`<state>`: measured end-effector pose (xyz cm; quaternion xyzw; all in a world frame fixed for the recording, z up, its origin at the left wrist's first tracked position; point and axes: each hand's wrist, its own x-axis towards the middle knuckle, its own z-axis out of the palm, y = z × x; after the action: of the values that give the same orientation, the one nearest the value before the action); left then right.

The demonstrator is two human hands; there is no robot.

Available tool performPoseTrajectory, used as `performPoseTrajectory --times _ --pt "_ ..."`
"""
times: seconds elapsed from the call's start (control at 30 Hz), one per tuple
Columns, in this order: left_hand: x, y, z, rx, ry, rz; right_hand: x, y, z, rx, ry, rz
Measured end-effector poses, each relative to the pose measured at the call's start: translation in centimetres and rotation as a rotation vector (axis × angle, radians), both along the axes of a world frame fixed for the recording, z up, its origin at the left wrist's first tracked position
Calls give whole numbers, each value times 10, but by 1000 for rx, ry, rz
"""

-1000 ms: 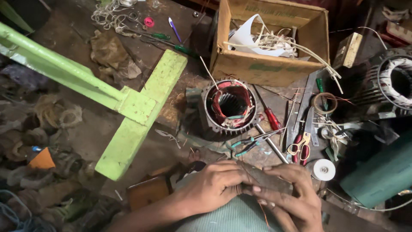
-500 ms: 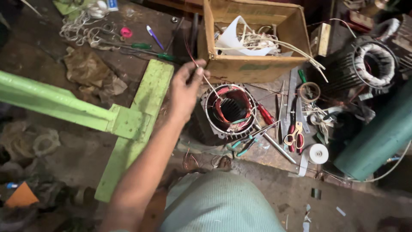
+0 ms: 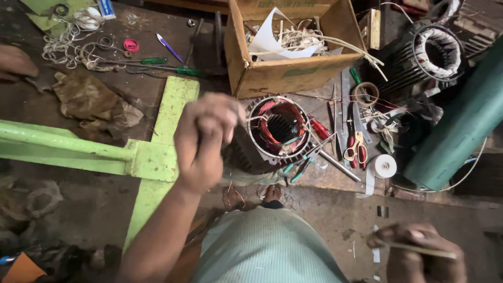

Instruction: The person works on an electrical motor stator, scraping insulation from copper wires with a knife and then stripping the ends with pliers. They repeatedly scrape and strip multiple wire ends to prepare them for connection.

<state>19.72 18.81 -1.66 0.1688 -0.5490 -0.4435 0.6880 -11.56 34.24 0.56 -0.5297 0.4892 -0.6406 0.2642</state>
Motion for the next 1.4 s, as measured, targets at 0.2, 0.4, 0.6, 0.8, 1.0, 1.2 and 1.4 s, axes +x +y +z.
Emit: performPoseTrajectory --times 0.2,0.4,0.6,0.8,1.0,1.2,1.4 --pt "-5 60 22 33 -442 -174 34 -4 7 106 235 101" --pt "-22 84 6 151 -496 -178 63 -21 -9 126 -169 269" --pt "-16 92 -7 223 -521 -150 85 -22 -11 139 -344 347" --pt "-13 93 -10 183 -489 -117 93 -20 -11 103 -296 328" --pt "-15 95 -10 197 -530 -132 91 -20 -16 84 -259 313" --pt "-17 97 -9 186 -568 -126 93 -20 -13 152 -227 321" --pt "-21 98 -9 205 -306 -306 98 -30 -1 148 264 454"
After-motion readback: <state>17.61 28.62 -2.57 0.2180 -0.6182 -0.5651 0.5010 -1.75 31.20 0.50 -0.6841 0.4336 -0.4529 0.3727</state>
